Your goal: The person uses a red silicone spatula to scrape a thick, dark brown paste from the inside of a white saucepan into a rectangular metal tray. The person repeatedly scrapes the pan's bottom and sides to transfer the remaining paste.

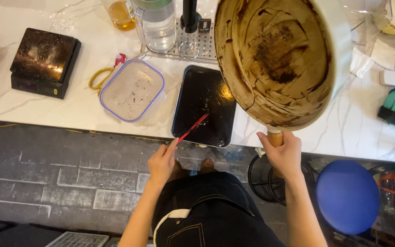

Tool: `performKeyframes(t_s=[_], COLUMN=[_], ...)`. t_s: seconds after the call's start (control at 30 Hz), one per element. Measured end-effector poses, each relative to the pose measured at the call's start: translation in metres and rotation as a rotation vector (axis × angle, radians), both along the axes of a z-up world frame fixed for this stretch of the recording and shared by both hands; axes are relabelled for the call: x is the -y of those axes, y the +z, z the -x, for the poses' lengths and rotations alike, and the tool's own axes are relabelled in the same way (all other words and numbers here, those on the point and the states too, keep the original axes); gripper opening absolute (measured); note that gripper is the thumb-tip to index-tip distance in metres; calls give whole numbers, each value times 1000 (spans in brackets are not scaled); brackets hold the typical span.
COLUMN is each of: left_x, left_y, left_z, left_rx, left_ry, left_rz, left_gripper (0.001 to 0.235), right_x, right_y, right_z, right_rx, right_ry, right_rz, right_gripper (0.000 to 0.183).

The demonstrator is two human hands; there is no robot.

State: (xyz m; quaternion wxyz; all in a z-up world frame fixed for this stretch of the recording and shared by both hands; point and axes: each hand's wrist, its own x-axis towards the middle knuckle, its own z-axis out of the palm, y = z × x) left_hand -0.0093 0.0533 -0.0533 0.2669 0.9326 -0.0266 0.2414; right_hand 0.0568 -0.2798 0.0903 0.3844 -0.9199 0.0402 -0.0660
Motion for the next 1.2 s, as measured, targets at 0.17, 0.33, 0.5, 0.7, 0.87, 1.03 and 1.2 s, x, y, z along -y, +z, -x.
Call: performKeyframes(t_s=[0.17, 0.33, 0.5, 0.7, 0.87, 1.03, 1.2], left_x=[2, 15, 33, 48, 55, 54, 48], left_y=[-4, -3, 1, -2, -1, 3, 2], left_z=[10, 16, 17, 17, 15, 5, 3], left_rx=[63, 45, -8, -39, -15, 9, -26], left_ry=[-6, 62, 123, 196, 208, 194, 173], left_rz=[44, 24, 18, 13, 70, 122, 142], left_gripper=[44, 41, 39, 40, 40, 39, 38], right_x=[16, 33, 59, 77, 76, 73, 60], right_y=[-4, -14, -31, -45, -50, -50, -50], right_z=[-1, -3, -14, -27, -24, -21, -17], right_rx=[-8, -355, -467, -555, -632, -615, -572], right_ry=[76, 28, 103, 192, 184, 186, 152], right_rz=[-106, -556, -873, -994, -1013, -1018, -1040], right_gripper=[29, 22, 21, 25, 22, 21, 22])
